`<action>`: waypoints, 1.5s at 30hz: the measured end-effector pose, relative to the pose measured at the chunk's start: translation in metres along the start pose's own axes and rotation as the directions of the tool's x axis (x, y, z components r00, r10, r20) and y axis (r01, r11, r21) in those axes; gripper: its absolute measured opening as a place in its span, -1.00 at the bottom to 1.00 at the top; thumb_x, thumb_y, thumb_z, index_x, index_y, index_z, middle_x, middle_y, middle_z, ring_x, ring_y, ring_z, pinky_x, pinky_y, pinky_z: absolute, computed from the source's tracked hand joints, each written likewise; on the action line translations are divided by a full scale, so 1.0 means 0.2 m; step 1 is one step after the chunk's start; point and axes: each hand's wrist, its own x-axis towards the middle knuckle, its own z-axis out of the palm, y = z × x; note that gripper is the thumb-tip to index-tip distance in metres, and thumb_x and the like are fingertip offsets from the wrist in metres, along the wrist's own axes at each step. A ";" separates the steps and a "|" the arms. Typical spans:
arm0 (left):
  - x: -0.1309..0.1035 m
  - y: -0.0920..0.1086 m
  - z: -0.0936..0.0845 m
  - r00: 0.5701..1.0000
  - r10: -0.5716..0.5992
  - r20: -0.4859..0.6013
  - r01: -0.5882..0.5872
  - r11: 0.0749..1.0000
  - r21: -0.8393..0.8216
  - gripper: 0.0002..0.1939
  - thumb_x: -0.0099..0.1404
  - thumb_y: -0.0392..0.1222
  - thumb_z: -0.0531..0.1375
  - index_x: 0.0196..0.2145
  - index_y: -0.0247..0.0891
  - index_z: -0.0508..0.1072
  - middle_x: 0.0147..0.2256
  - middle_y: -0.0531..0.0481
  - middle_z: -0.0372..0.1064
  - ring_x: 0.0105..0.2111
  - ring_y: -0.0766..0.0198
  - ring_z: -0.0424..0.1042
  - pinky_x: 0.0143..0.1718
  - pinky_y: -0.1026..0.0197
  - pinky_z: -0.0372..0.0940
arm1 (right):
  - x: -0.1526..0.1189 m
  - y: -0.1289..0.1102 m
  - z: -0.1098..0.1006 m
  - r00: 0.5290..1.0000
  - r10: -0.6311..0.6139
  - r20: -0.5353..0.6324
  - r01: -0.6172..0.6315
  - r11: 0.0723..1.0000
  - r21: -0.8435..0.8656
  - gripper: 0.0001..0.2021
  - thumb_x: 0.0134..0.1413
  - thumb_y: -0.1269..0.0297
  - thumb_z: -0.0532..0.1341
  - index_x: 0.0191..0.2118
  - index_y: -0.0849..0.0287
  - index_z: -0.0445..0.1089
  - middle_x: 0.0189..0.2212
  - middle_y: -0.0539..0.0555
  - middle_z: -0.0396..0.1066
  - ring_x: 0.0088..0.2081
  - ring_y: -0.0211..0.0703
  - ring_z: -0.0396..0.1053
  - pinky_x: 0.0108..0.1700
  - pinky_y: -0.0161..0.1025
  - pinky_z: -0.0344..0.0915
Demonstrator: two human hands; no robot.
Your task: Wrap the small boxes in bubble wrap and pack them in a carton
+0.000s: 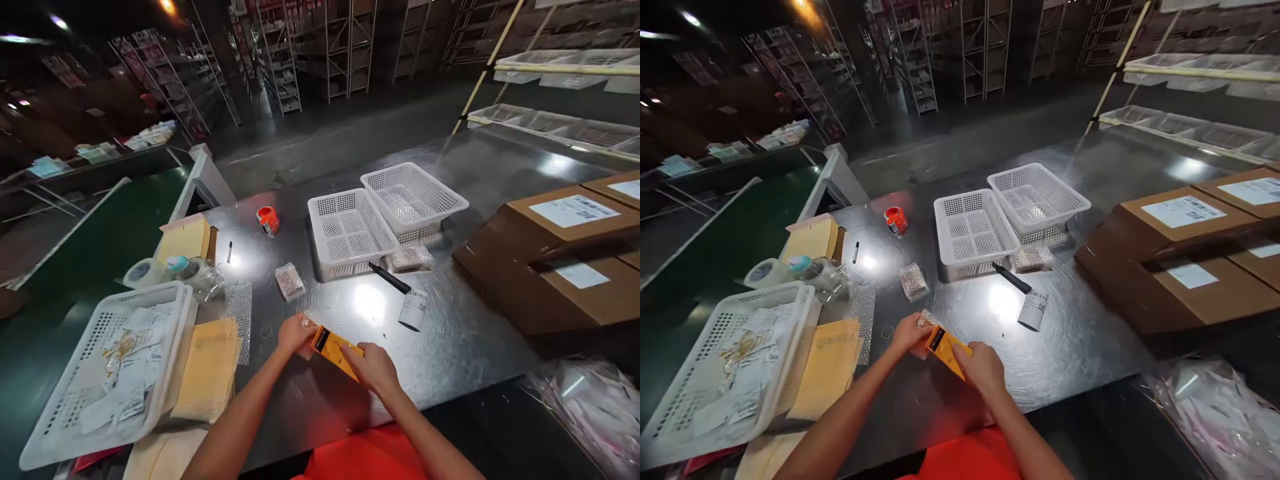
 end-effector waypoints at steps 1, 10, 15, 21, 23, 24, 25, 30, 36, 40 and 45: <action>-0.05 0.03 0.01 0.999 -0.028 -0.047 0.027 1.000 -0.014 -0.73 0.22 0.01 0.24 -0.28 -0.26 0.47 -0.26 -0.10 0.51 -0.23 0.12 0.47 -0.33 0.26 0.18 | 0.00 -0.04 -0.06 1.000 -0.007 0.000 0.007 0.996 -0.088 -0.52 0.09 -0.10 0.00 -0.49 0.17 0.47 -0.44 0.28 0.52 -0.36 0.08 0.46 -0.42 -0.18 0.14; -0.37 0.26 -0.28 0.903 -0.082 -0.421 -0.219 0.755 -0.618 -0.64 0.08 0.10 0.31 -0.35 -0.24 0.41 -0.42 0.00 0.48 -0.40 0.19 0.46 -0.34 0.22 0.29 | 0.05 0.15 -0.68 0.977 -0.001 -0.213 -0.084 0.917 -0.391 -0.62 0.15 0.08 0.09 -0.31 0.27 0.55 -0.28 0.38 0.53 -0.21 0.16 0.49 -0.29 -0.13 0.21; -0.43 0.27 -0.27 0.991 -0.124 0.045 0.047 0.012 -0.999 -0.46 -0.18 -0.02 0.48 -0.28 -0.31 0.42 -0.42 -0.03 0.52 -0.48 0.19 0.50 -0.39 0.15 0.42 | 0.06 0.84 -1.00 0.944 0.097 -0.315 -0.170 0.962 -0.212 -0.67 -0.02 -0.11 0.19 -0.45 0.05 0.43 -0.52 0.24 0.48 -0.47 0.08 0.45 -0.43 -0.13 0.17; -0.51 0.43 -0.11 0.967 -0.110 0.232 0.208 -0.192 -0.959 -0.56 -0.14 -0.20 0.50 -0.32 -0.34 0.45 -0.48 0.00 0.51 -0.53 0.27 0.49 -0.45 0.24 0.44 | 0.21 1.40 -0.72 0.875 -0.153 -0.460 -0.019 0.938 -0.346 -0.76 -0.11 0.01 0.14 -0.57 -0.04 0.09 -0.67 0.11 0.33 -0.48 0.16 0.41 -0.21 0.08 0.25; -0.55 0.49 -0.11 0.961 -0.113 0.251 0.225 -0.206 -0.952 -0.52 -0.19 -0.21 0.52 -0.31 -0.34 0.45 -0.47 0.00 0.51 -0.52 0.26 0.50 -0.43 0.23 0.45 | 0.26 1.41 -0.61 0.784 -0.205 -0.586 -0.039 0.926 -0.376 -0.83 -0.05 0.11 0.05 -0.54 0.01 0.19 -0.61 0.17 0.37 -0.39 0.23 0.44 -0.06 0.22 0.21; -0.57 0.51 -0.11 0.959 -0.119 0.259 0.231 -0.207 -0.951 -0.49 -0.20 -0.20 0.52 -0.30 -0.34 0.45 -0.47 -0.01 0.52 -0.51 0.25 0.50 -0.42 0.21 0.45 | 0.28 1.38 -0.56 0.718 -0.176 -0.674 -0.077 0.941 -0.328 -0.82 -0.01 0.15 0.02 -0.48 0.07 0.28 -0.52 0.25 0.42 -0.29 0.29 0.44 -0.01 0.30 0.17; -0.58 0.53 -0.10 0.957 -0.129 0.261 0.232 -0.206 -0.951 -0.48 -0.20 -0.19 0.53 -0.28 -0.34 0.45 -0.46 -0.02 0.52 -0.51 0.24 0.50 -0.40 0.19 0.46 | 0.29 1.31 -0.52 0.653 -0.132 -0.745 -0.093 0.963 -0.252 -0.75 0.03 0.18 -0.01 -0.38 0.15 0.35 -0.40 0.33 0.46 -0.17 0.35 0.43 0.03 0.36 0.12; -0.61 0.64 0.00 0.965 -0.194 0.177 0.147 -0.156 -0.977 -0.46 -0.19 -0.14 0.52 -0.25 -0.33 0.44 -0.39 -0.06 0.54 -0.44 0.19 0.52 -0.34 0.14 0.45 | 0.19 0.62 -0.33 0.836 -0.290 -0.466 0.451 0.847 0.282 -0.45 0.16 0.00 0.01 0.17 0.23 0.21 0.15 0.35 0.29 0.15 0.17 0.29 0.15 0.14 0.24; -0.64 0.58 0.17 0.975 -0.176 0.137 0.092 -0.243 -0.966 -0.51 -0.09 -0.10 0.48 -0.22 -0.30 0.46 -0.35 -0.07 0.54 -0.39 0.19 0.52 -0.30 0.20 0.38 | -0.01 0.11 -0.08 0.876 -0.480 0.049 0.328 0.667 0.669 -0.36 0.13 -0.14 0.08 0.25 0.10 0.15 0.19 0.19 0.30 0.16 0.00 0.32 0.20 -0.08 0.24; -0.58 0.45 0.33 0.984 -0.128 0.124 0.083 -0.291 -0.953 -0.54 0.00 0.03 0.41 -0.20 -0.27 0.46 -0.24 -0.17 0.53 -0.24 0.07 0.52 -0.15 0.09 0.37 | 0.07 0.19 0.01 0.897 -0.395 0.200 0.121 0.654 0.747 -0.23 -0.01 -0.18 0.20 0.27 0.09 0.11 0.02 0.17 0.45 0.00 0.01 0.45 0.08 -0.10 0.35; -0.33 0.02 0.34 0.928 -0.364 -0.082 0.149 0.565 -0.812 -0.52 0.16 -0.12 0.25 0.03 -0.32 0.37 0.18 -0.35 0.24 0.23 -0.08 0.19 0.22 -0.03 0.08 | 0.23 0.42 0.04 0.998 -0.024 0.061 -0.024 0.737 0.676 -0.16 -0.38 -0.22 0.34 0.11 0.07 0.30 -0.08 0.17 0.48 0.02 0.22 0.43 -0.03 -0.01 0.44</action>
